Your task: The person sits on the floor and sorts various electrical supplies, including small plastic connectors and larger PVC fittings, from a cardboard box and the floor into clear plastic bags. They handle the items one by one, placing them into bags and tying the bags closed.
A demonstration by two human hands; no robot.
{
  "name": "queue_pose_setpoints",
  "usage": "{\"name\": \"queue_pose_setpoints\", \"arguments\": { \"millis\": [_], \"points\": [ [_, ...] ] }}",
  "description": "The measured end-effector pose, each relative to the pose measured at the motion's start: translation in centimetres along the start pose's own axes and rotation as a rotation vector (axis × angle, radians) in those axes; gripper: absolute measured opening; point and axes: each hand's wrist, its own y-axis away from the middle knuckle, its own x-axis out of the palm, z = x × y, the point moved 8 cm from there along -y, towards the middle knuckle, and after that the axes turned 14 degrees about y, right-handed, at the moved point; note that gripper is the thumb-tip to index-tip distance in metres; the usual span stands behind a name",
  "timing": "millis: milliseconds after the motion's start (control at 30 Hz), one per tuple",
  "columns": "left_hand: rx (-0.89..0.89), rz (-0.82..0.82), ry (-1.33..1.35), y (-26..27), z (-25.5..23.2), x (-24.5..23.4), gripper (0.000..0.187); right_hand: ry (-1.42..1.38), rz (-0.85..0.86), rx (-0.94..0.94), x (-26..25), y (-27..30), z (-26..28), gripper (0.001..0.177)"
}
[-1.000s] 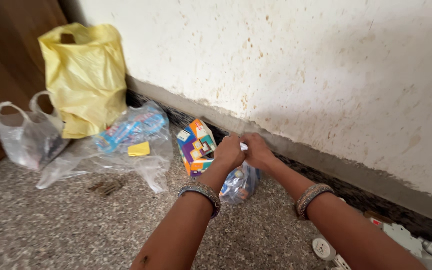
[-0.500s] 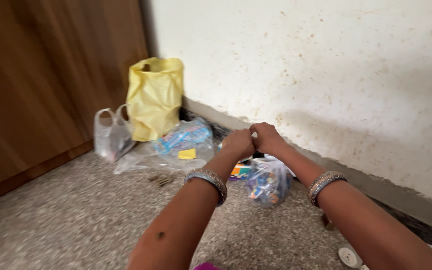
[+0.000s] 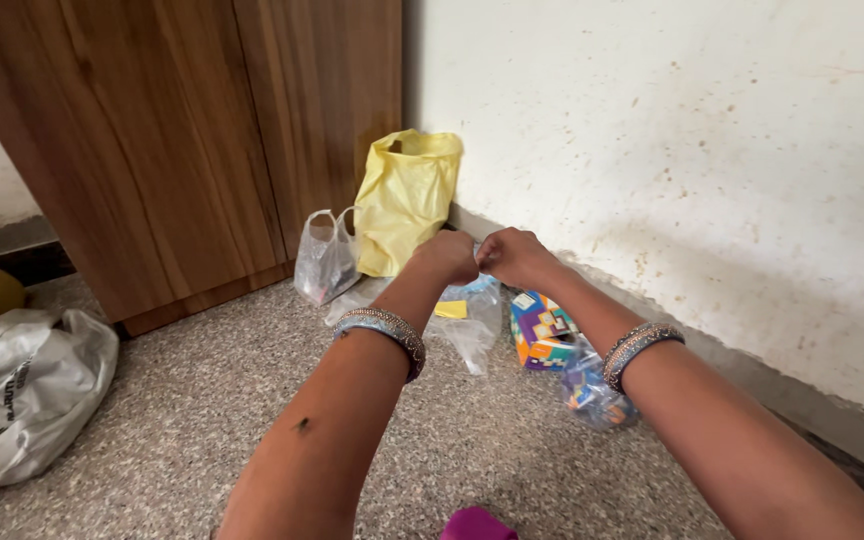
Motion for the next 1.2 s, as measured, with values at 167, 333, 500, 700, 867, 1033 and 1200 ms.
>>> {"name": "queue_pose_setpoints", "arguments": {
  "millis": [167,333,500,700,867,1033,1200],
  "points": [
    [-0.013,-0.018,0.024,-1.9,2.2,1.0,0.048,-0.021,-0.011,-0.018,4.3,-2.4,-1.4,0.024],
    [-0.027,-0.008,0.03,-6.1,5.4,5.6,0.043,0.052,0.033,-0.053,11.8,-5.0,-7.2,0.025],
    [-0.095,0.059,-0.005,-9.6,9.1,9.9,0.048,0.092,0.16,0.017,20.6,-7.9,-13.8,0.027],
    [-0.166,0.079,0.025,-12.7,13.9,13.7,0.043,0.053,0.109,0.059,26.7,-9.9,-16.9,0.046],
    [-0.199,0.092,0.067,-15.4,16.7,17.0,0.039,-0.385,0.257,0.44,29.7,-9.7,-17.5,0.064],
    [-0.201,0.035,0.141,-16.9,19.5,20.4,0.037,-0.513,0.253,0.623,34.8,-10.3,-20.4,0.078],
    [-0.221,0.066,0.185,-16.5,21.9,23.2,0.04,-0.675,0.212,0.676,41.0,-11.4,-25.4,0.08]
  ]
}}
